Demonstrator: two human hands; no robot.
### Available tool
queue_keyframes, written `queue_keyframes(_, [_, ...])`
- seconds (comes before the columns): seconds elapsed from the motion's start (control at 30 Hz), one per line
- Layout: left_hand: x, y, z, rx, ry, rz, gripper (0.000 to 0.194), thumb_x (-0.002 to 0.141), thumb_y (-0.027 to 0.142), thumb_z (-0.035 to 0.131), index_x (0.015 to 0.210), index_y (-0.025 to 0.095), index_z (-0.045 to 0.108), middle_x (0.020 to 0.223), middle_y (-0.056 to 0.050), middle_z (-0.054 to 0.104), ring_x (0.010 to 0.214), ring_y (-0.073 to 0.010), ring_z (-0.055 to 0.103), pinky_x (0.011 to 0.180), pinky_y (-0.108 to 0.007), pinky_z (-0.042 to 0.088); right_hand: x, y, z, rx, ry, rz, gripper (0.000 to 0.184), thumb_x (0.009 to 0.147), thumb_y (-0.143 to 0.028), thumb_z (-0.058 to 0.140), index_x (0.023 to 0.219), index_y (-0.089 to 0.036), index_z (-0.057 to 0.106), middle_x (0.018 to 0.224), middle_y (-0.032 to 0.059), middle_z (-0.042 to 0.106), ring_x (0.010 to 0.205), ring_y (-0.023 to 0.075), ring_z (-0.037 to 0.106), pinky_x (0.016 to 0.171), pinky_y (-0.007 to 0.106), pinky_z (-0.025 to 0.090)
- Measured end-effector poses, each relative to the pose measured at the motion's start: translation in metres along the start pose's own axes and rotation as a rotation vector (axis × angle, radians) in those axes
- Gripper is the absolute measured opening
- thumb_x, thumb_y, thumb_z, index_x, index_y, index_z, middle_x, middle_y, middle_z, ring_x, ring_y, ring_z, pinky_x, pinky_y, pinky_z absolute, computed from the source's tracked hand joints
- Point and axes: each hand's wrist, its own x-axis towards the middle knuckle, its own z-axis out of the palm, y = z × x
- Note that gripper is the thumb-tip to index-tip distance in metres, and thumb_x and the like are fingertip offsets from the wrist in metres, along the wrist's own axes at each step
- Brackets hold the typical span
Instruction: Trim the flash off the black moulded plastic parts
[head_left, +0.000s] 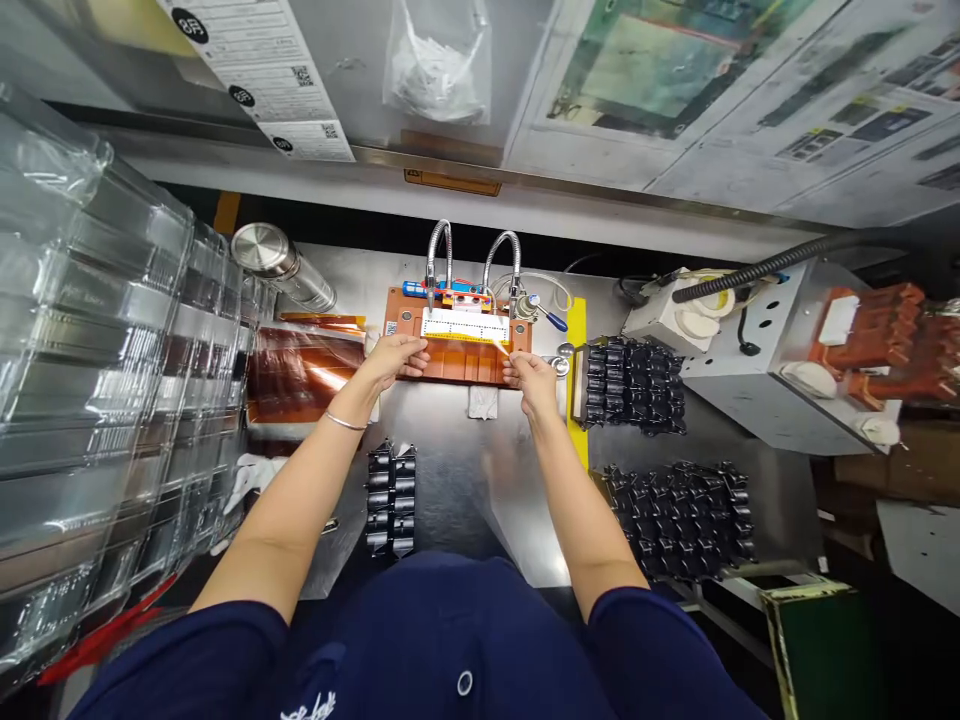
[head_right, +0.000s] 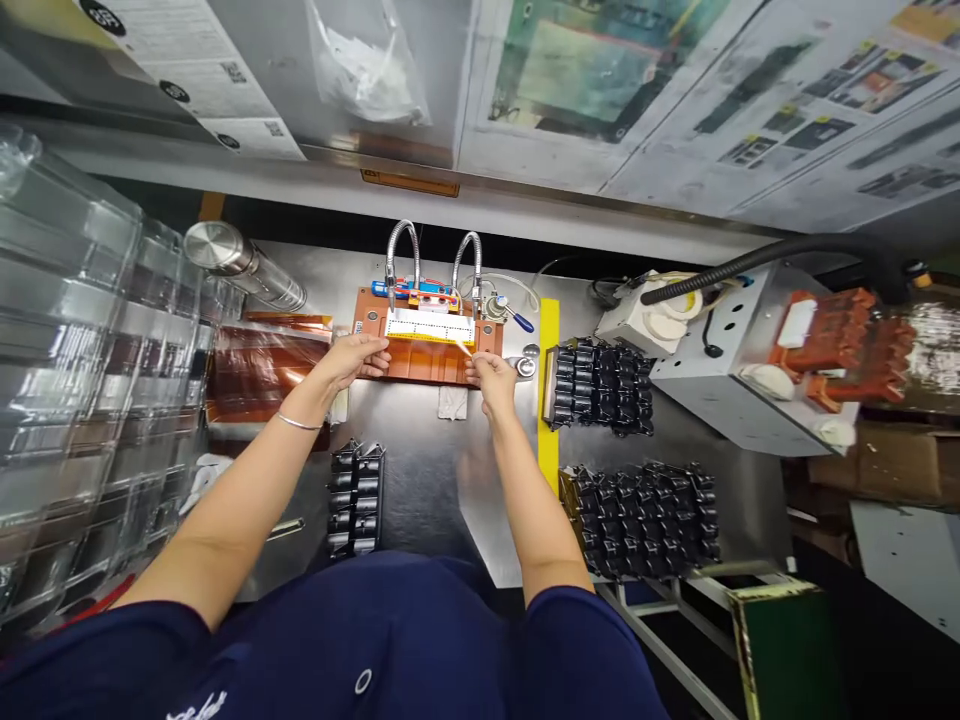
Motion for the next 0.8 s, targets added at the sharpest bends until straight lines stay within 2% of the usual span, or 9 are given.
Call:
queue_keyframes(0.13, [0.017,0.006,0.008,0.027,0.139,0.050,0.019,0.078,0.013,0.064,0.062,0.015,0.054,0.045,0.004,0.053,0.036,-0.0060,0.045,0.036,-0.015,0.035,0.016,-0.006,0.008,-0.081,0.003,0.015,0.012,0.070,-0.017,0.068,0.063,-0.016,0.058,0.051,-0.0017,0.064,0.041,0.0063,0.054,0.041,0.015,0.045])
queue_keyframes(0.23, [0.025,0.010,0.011,0.070,0.206,0.077,0.023,0.076,0.007,0.061,0.057,0.017,0.050,0.040,0.005,0.048,0.033,-0.0061,0.040,0.033,-0.016,0.028,0.028,-0.008,0.012,-0.112,0.026,0.011,0.018,0.069,-0.014,0.068,0.059,-0.017,0.054,0.044,-0.0040,0.058,0.036,0.0057,0.049,0.036,0.013,0.039])
queue_keyframes(0.57, [0.032,0.010,0.010,0.102,0.249,0.101,0.024,0.069,0.008,0.063,0.053,0.018,0.049,0.042,0.002,0.052,0.032,-0.0072,0.043,0.032,-0.016,0.031,0.034,-0.006,0.015,-0.129,0.029,-0.009,0.020,0.073,-0.015,0.064,0.057,-0.017,0.052,0.042,-0.0049,0.056,0.034,0.0046,0.045,0.034,0.013,0.036])
queue_keyframes(0.8, [0.034,0.012,0.010,0.112,0.256,0.095,0.023,0.071,0.008,0.062,0.053,0.016,0.050,0.040,0.003,0.051,0.030,-0.0070,0.042,0.030,-0.016,0.031,0.036,-0.004,0.014,-0.127,0.016,-0.012,0.023,0.073,-0.016,0.066,0.057,-0.017,0.050,0.043,-0.0050,0.056,0.035,0.0045,0.044,0.034,0.014,0.034])
